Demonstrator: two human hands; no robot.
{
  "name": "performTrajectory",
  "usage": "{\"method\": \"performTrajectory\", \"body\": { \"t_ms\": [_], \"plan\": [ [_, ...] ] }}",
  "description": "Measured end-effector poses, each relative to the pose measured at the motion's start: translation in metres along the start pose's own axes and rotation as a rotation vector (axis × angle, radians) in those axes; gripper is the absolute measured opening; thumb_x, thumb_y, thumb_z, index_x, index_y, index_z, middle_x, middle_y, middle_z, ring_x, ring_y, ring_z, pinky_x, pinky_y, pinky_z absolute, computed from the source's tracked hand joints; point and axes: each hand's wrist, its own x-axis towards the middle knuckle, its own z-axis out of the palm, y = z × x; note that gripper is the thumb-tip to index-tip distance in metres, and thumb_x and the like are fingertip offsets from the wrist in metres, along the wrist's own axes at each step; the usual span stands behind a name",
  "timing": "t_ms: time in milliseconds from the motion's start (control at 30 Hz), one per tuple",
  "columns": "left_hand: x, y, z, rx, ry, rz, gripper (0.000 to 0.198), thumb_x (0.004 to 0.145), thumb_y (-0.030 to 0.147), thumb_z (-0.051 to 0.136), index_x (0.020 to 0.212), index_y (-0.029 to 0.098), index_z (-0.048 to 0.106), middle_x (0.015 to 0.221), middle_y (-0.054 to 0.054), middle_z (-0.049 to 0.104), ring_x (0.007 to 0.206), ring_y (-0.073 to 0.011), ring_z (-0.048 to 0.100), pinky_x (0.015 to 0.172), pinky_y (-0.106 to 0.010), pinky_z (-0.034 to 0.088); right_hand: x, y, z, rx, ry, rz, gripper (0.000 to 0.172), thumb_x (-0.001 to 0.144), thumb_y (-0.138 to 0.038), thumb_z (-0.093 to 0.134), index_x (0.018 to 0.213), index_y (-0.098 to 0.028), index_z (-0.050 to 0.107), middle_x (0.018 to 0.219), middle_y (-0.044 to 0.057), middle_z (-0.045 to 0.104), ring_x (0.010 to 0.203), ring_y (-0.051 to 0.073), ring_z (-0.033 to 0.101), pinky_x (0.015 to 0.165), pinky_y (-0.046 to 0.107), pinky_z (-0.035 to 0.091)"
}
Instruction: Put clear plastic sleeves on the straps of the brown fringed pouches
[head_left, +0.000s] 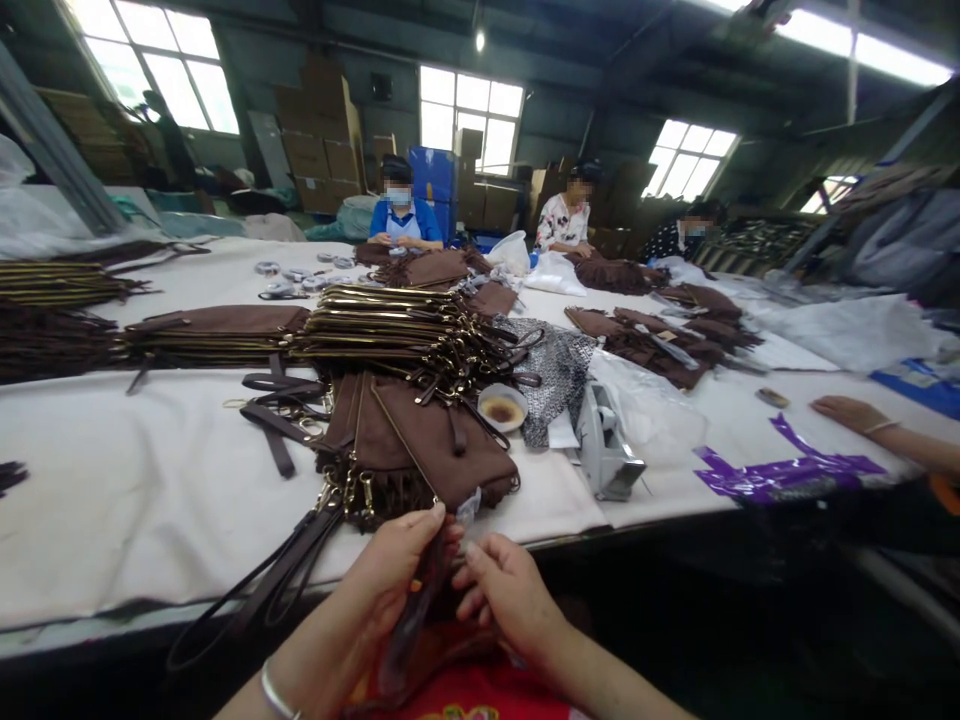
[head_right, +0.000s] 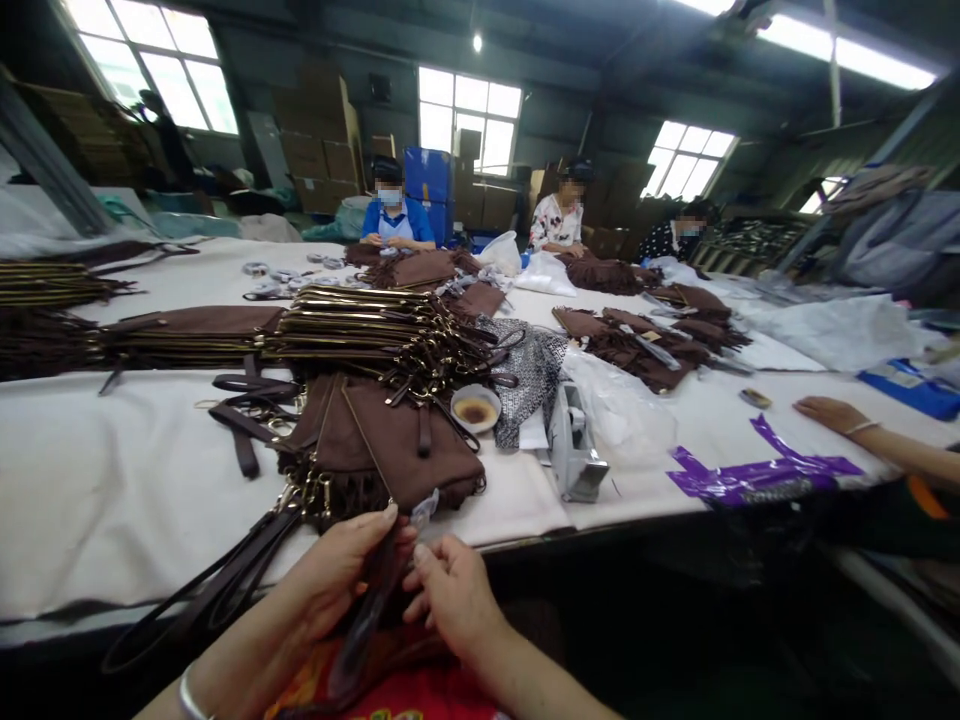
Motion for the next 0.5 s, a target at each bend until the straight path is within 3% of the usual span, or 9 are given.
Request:
{"method": "performTrajectory", "body": {
  "t_ms": [133, 300, 400, 500],
  "plan": [
    [-0.002, -0.001, 0.001, -0.106, -0.014, -0.043, 0.043, 0.071, 0.05, 0.073, 0.093, 0.012, 0.07, 0.089, -0.013, 0.072, 0.066, -0.018, 0.061, 0.048, -0.023, 0.041, -0.004, 0.001, 0.011, 0.093, -0.084, 0.008, 0.058, 0.071, -0.071, 0.058, 0.082, -0.013, 0.055, 0.072, 0.005, 0.067, 0.043, 0.01, 0.058, 0.036, 0.016, 0.032],
    [-0.011, -0.008, 0.003, -0.272, -0.089, -0.112, 0.027, 0.067, 0.031, 0.077, 0.082, 0.01, 0.07, 0.078, -0.012, 0.071, 0.053, -0.0154, 0.058, 0.043, -0.023, 0.041, 0.0, 0.006, 0.024, 0.317, -0.234, 0.131, 0.044, 0.07, -0.054, 0.068, 0.081, -0.013, 0.059, 0.076, 0.007, 0.068, 0.046, 0.01, 0.059, 0.039, 0.017, 0.034],
    [-0.014, -0.013, 0.004, -0.303, -0.159, -0.111, 0.028, 0.063, 0.034, 0.079, 0.074, 0.01, 0.07, 0.064, -0.008, 0.067, 0.048, -0.0159, 0.056, 0.043, -0.026, 0.046, 0.005, 0.01, 0.027, 0.105, -0.125, 0.048, 0.029, 0.076, -0.041, 0.061, 0.069, -0.013, 0.061, 0.058, 0.004, 0.063, 0.042, 0.011, 0.054, 0.04, 0.02, 0.034],
    [-0.011, -0.017, 0.004, -0.323, -0.101, -0.044, 0.026, 0.064, 0.031, 0.081, 0.077, 0.01, 0.072, 0.07, -0.008, 0.069, 0.062, -0.0169, 0.063, 0.057, -0.025, 0.053, 0.005, 0.008, 0.027, -0.134, -0.003, -0.161, 0.022, 0.078, -0.026, 0.052, 0.059, -0.016, 0.058, 0.05, 0.0, 0.057, 0.046, 0.012, 0.052, 0.045, 0.022, 0.036]
  ]
}}
